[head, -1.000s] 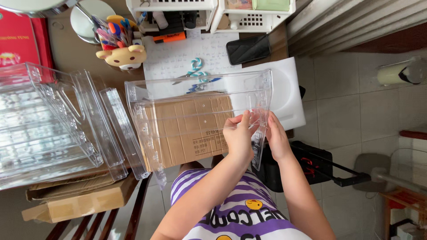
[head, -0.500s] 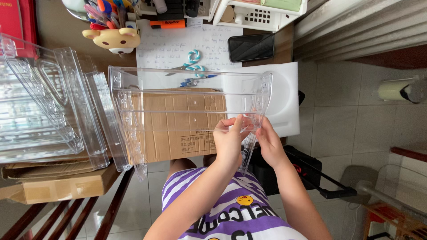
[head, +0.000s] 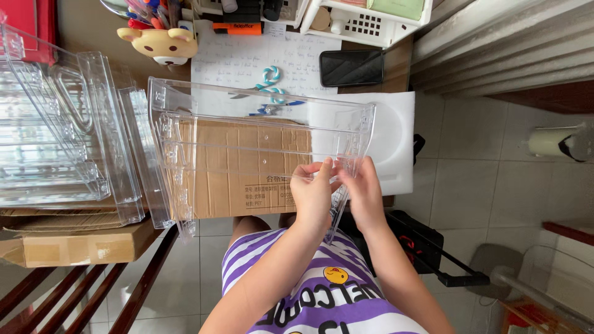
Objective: The person assembles a clear plastic storage organizer by slotting multiple shelves into a frame and then places the unit onto a desk.
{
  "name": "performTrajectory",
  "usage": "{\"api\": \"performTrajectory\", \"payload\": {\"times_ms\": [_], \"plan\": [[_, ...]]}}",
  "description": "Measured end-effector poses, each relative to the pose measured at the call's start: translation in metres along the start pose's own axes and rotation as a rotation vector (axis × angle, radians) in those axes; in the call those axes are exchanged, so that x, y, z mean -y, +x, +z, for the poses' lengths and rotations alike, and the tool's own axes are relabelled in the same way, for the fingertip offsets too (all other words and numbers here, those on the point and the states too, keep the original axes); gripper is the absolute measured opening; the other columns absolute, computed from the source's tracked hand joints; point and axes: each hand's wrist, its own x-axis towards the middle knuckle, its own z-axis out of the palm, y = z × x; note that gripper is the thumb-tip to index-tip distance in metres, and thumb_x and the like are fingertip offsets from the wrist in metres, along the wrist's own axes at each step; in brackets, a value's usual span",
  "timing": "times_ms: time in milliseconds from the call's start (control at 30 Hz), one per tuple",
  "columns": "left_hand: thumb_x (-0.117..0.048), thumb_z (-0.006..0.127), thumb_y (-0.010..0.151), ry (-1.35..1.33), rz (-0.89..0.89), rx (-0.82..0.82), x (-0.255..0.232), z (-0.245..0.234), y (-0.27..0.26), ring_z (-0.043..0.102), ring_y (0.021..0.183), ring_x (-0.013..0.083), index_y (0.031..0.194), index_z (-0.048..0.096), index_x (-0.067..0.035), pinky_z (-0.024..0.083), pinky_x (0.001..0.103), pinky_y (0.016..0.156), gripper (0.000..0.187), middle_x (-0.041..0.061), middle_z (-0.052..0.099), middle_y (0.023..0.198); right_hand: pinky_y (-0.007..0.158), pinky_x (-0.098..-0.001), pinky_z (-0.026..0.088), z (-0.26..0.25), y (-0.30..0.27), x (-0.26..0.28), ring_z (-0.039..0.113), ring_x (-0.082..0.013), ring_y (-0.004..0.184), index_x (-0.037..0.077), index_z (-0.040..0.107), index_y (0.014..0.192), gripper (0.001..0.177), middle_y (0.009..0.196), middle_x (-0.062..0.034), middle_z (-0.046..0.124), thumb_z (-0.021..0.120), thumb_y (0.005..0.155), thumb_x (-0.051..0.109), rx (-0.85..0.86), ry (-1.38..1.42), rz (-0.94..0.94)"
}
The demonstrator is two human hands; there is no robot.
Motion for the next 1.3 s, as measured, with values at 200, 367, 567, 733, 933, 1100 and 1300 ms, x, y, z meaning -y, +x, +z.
{"api": "performTrajectory", "payload": {"times_ms": [200,367,567,733,933,1100,1300], "plan": [[-0.016,0.075,0.092,0.058,0.044,-0.029,0.011,-0.002,0.006,0.07,0.082,0.0222,0.103,0.055,0.002,0.061,0.033,0.077,0.029,0.017,0.068,0.092,0.083,-0.0315,0.053,0.019,0.007,-0.001,0.064,-0.0148,0.097,-0.001,0.052,0.111,0.016,0.108,-0.0098,0.067,0.061,0.1,0.005,-0.197,0.061,0.076],[-0.018,0.074,0.091,0.041,-0.012,-0.051,0.015,-0.002,0.007,0.071,0.086,0.0211,0.103,0.054,-0.001,0.06,0.034,0.078,0.029,0.015,0.068,0.095,0.08,-0.0319,0.054,0.022,0.021,0.002,0.066,-0.0147,0.093,0.001,0.054,0.115,0.02,0.106,-0.0086,0.069,0.061,0.097,0.005,-0.266,-0.097,0.198],[-0.02,0.072,0.092,-0.005,-0.007,0.007,0.02,-0.005,0.015,0.072,0.096,0.0202,0.102,0.051,-0.001,0.063,0.034,0.082,0.03,0.014,0.062,0.104,0.082,-0.0292,0.053,0.028,0.025,0.005,0.066,-0.0115,0.094,0.005,0.061,0.131,0.035,0.109,-0.0049,0.07,0.06,0.096,0.004,-0.331,0.031,0.319],[-0.021,0.071,0.093,0.03,0.007,0.026,0.022,-0.009,0.02,0.069,0.094,0.0196,0.102,0.05,-0.002,0.063,0.034,0.08,0.03,0.013,0.062,0.104,0.068,-0.0309,0.05,0.036,0.025,0.004,0.065,-0.0141,0.079,0.003,0.064,0.129,0.035,0.1,-0.0061,0.069,0.064,0.095,0.0,-0.374,0.042,0.292],[-0.025,0.07,0.094,0.094,-0.048,0.015,0.027,-0.013,0.024,0.066,0.09,0.0179,0.101,0.052,-0.003,0.061,0.033,0.08,0.03,0.012,0.063,0.099,0.066,-0.0304,0.052,0.038,0.027,-0.005,0.064,-0.0134,0.076,0.003,0.065,0.126,0.033,0.098,-0.0044,0.068,0.064,0.093,-0.001,-0.415,0.002,0.27],[-0.026,0.081,0.097,0.063,-0.099,0.318,0.023,-0.035,0.028,0.055,0.089,0.0156,0.111,0.055,0.001,0.048,0.028,0.078,0.04,0.011,0.058,0.102,0.087,-0.029,0.053,0.019,0.026,-0.018,0.066,-0.011,0.099,0.005,0.064,0.129,0.033,0.113,-0.0032,0.071,0.063,0.096,0.005,-0.312,-0.073,0.183],[-0.023,0.076,0.085,0.614,-0.122,0.33,-0.077,-0.129,-0.019,0.07,0.091,0.0142,0.116,0.061,-0.006,0.055,0.026,0.074,0.038,0.002,0.07,0.101,0.086,-0.0317,0.051,0.011,0.032,-0.021,0.066,-0.0142,0.103,0.003,0.066,0.125,0.027,0.121,-0.0035,0.072,0.063,0.098,0.01,-0.252,-0.146,0.233]]}}
